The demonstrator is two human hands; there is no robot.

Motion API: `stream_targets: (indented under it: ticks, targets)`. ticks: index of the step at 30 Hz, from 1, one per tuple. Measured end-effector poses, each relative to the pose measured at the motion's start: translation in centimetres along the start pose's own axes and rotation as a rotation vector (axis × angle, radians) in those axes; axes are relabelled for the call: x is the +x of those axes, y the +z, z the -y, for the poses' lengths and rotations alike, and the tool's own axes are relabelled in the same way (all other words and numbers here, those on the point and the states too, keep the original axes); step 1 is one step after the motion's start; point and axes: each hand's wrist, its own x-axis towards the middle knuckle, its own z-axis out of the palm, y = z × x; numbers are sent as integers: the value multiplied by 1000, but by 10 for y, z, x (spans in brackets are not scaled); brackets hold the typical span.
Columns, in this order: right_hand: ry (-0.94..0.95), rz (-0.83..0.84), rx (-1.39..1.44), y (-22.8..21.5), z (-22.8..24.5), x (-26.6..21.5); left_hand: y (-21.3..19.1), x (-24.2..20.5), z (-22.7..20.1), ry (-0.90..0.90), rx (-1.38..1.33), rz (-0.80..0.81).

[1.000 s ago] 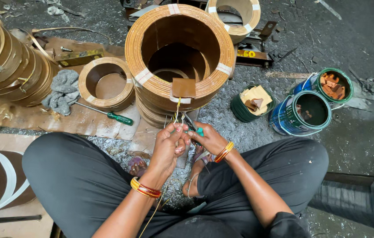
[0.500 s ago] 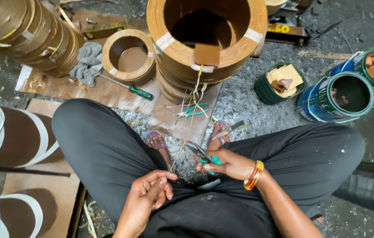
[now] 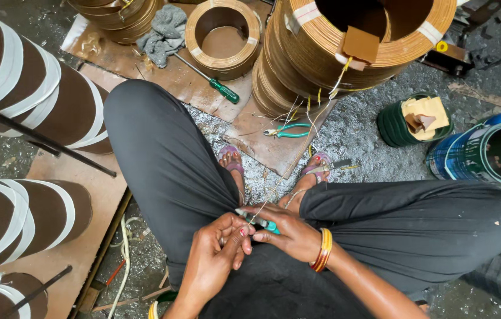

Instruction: The person sits on the floor and uses pliers to strip and twist wires on a large copper coil. They insert a small cardboard spacer into the coil and continue securing wires around it.

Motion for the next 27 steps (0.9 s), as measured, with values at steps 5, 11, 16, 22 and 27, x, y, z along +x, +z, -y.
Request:
stream_targets:
  ticks: [5, 11, 16, 22, 27]
  targets:
    - [21, -37, -91, 11, -6, -3, -2, 1, 4, -12, 12, 2]
    - [87, -44, -50, 19, -14, -9, -5, 8, 21, -65, 112, -8]
    - [106, -25, -105, 22, -7, -9, -21, 8, 37, -119, 181, 8]
    - [80, 146, -170, -10, 21, -16, -38, 25, 12, -55, 238, 78]
    - [-155, 112, -38, -53, 39, -41, -5, 40, -56, 210, 821, -2]
